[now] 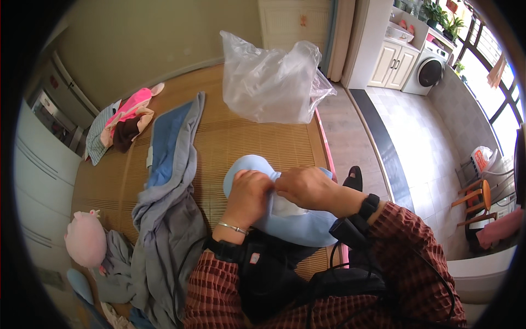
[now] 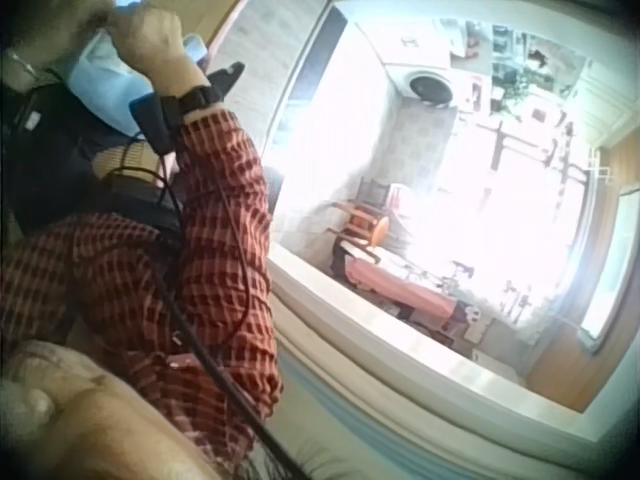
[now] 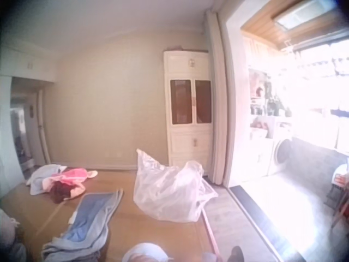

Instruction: The recorder is stuffing a blue pillow with white filling from a plastic bag.

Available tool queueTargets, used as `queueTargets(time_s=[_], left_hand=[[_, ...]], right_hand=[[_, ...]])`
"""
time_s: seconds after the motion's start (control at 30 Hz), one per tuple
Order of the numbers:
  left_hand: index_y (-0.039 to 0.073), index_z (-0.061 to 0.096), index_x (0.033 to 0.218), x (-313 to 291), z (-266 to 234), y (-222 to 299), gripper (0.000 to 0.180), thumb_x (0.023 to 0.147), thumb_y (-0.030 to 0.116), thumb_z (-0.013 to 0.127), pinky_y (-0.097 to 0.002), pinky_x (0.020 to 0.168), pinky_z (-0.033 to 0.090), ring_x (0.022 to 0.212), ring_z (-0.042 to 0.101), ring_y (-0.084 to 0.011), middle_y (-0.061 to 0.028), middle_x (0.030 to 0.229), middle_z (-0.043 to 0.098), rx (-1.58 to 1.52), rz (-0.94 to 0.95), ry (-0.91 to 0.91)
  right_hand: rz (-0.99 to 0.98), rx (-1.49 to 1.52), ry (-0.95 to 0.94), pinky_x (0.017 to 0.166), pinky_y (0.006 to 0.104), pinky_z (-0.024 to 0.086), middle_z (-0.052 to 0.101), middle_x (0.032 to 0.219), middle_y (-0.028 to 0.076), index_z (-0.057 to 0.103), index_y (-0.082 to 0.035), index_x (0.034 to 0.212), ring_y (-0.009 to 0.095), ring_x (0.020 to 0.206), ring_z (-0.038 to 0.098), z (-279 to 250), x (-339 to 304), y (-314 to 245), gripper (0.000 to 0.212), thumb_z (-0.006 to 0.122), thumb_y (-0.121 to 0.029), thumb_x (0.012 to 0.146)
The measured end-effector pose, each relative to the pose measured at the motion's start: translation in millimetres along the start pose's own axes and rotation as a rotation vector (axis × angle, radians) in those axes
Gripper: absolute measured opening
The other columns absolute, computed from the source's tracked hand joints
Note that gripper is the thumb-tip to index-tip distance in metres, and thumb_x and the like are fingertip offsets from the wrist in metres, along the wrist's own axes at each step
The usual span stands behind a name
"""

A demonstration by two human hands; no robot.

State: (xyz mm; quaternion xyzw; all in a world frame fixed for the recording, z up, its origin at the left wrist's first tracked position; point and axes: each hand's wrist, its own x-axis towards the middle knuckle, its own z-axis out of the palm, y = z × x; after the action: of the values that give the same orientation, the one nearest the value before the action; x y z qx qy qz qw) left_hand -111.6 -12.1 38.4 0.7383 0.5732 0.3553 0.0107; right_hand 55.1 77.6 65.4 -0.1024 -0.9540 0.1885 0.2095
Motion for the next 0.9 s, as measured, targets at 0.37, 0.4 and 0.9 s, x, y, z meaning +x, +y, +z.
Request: queueTargets(time_s=[0.37,0.4,0.9], left_hand=[[0.004,0.058,0.071,-19,-15,-1,0.005,0.070,-0.001,0.059,-0.0374,0.069,0.043,0.073,0.055,-0.0275,-0.0062,0.075,0.060,-0.157,-0.196,0.134],[0.004,0.058,0.071,-17,-19,7,0.004,0.070,0.001,0.060,-0.0373,0.066,0.044,0.071,0.055,-0.0277,-0.0067,0.073,0.060,-0.138,-0.175,0.197],[0.010,0.065,0.082,-39,-28,57,0.014,0.073,0.003,0.055,-0.0377,0.064,0.049,0.076,0.060,-0.0273,-0.0050,0.085,0.060,0.082,-0.167,-0.260]], right_hand=[[0.019,-0.018,-0.246,0.086,0.0374,0.043,0.062,0.106,-0.002,0.068,-0.009,0.087,0.024,0.102,0.052,13,-45,-19,0.018,0.067,-0.019,0.073],[0.019,-0.014,-0.245,0.086,0.0374,0.043,0.062,0.106,-0.002,0.068,-0.009,0.087,0.024,0.102,0.052,16,-45,-17,0.018,0.067,-0.019,0.073],[0.435,0.375,0.080,0.067,0.0389,0.048,0.060,0.075,0.013,0.055,-0.003,0.090,0.030,0.073,0.060,15,-22,-7,0.017,0.061,-0.007,0.075]])
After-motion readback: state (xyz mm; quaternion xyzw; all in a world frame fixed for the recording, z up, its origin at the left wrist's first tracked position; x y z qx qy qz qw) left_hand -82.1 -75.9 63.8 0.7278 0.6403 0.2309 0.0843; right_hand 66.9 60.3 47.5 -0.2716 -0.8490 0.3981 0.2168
